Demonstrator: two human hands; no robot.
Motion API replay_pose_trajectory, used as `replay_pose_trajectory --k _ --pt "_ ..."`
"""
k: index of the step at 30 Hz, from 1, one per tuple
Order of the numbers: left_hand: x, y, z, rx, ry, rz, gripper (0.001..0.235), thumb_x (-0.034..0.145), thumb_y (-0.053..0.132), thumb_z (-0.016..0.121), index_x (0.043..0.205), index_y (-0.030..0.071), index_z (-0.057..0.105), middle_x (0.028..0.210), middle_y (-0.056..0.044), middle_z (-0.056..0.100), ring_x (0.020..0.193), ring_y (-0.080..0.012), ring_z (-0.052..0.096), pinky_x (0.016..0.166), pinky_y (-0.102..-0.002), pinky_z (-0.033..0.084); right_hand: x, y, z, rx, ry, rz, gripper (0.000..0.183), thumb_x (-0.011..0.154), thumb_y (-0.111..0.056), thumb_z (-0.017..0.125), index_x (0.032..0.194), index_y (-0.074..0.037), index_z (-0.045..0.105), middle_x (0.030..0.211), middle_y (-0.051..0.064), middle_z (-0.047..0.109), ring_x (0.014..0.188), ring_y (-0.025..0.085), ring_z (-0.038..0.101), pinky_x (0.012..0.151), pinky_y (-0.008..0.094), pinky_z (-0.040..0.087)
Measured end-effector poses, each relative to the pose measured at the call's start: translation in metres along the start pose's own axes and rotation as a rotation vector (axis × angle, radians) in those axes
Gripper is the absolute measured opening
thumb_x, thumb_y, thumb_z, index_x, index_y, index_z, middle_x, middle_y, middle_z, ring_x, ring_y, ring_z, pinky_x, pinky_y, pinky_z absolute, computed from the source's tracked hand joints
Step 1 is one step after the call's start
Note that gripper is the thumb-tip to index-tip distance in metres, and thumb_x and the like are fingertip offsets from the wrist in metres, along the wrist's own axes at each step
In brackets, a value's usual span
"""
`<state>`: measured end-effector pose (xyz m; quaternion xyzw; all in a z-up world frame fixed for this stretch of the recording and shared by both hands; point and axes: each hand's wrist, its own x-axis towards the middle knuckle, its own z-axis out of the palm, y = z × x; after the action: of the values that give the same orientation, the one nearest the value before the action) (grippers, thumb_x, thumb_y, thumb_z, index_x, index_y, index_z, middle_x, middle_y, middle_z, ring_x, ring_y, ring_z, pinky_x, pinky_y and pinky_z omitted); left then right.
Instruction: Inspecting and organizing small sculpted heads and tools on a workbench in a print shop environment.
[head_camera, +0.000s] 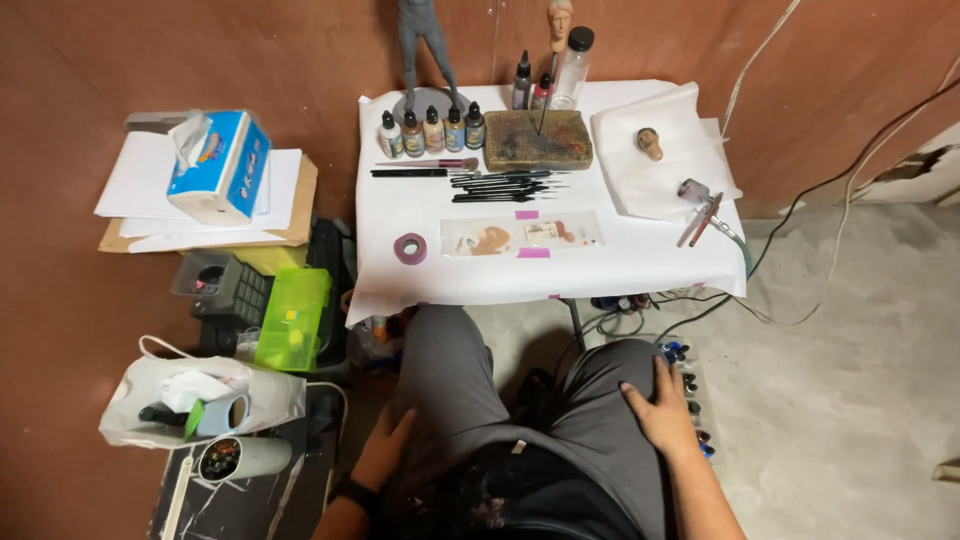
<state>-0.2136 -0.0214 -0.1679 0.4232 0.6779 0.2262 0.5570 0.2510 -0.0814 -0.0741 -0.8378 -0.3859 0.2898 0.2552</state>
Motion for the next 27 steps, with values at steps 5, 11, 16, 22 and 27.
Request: replay_pose_trajectory --k 5,11,16,22,27 --pt "-0.019 0.095 0.014 0.182 -0.003 0.39 0.104 0.072 0.051 0.076 0.158 0.013 0.031 0.16 -0.014 0.041 0.147 -0.0296 0.041 0.121 -0.042 0.033 -0.005 -0.049 -0.022 0.018 -0.091 0.212 0.108 0.075 -0.058 0.068 0.165 -0.026 0.019 0.165 0.019 0.025 0.152 0.037 0.032 0.123 0.05 0.03" --pt "0.012 0.113 0.041 0.572 0.068 0.696 0.083 0.083 0.044 0.072 0.148 0.007 0.039 0.158 -0.017 0.033 0.146 -0.0409 0.032 0.115 -0.053 0.035 0.015 -0.06 -0.015 -0.164 -0.142 0.228 0.101 0.077 -0.06 0.065 0.164 -0.033 0.022 0.168 0.021 0.017 0.149 0.043 0.036 0.121 0.05 0.034" --pt "-0.042 0.189 0.029 0.328 0.165 1.28 0.024 0.087 0.017 0.07 0.106 0.002 0.074 0.104 -0.014 0.073 0.095 -0.0328 0.067 0.086 -0.043 0.054 0.072 -0.02 0.013 -0.351 -0.128 0.112 0.084 0.082 -0.064 0.054 0.158 -0.03 0.039 0.165 0.021 0.028 0.152 0.042 0.031 0.122 0.052 0.03" --pt "-0.036 0.277 -0.018 0.475 0.903 1.361 0.034 0.094 0.028 0.069 0.124 0.013 0.072 0.102 -0.009 0.068 0.098 -0.0299 0.068 0.089 -0.044 0.054 0.116 0.003 0.037 -0.769 -0.048 -0.31 0.06 0.092 -0.066 0.051 0.138 -0.032 0.071 0.14 0.01 0.067 0.129 0.044 0.062 0.1 0.058 0.053" --pt "-0.002 0.285 -0.019 0.683 0.757 1.167 0.022 0.078 0.033 0.075 0.092 0.018 0.065 0.092 -0.006 0.06 0.094 -0.0333 0.057 0.088 -0.048 0.042 0.097 -0.045 0.023 -0.776 -0.193 -0.095 0.065 0.094 -0.062 0.039 0.139 -0.025 0.067 0.148 0.012 0.061 0.14 0.034 0.052 0.118 0.041 0.037"
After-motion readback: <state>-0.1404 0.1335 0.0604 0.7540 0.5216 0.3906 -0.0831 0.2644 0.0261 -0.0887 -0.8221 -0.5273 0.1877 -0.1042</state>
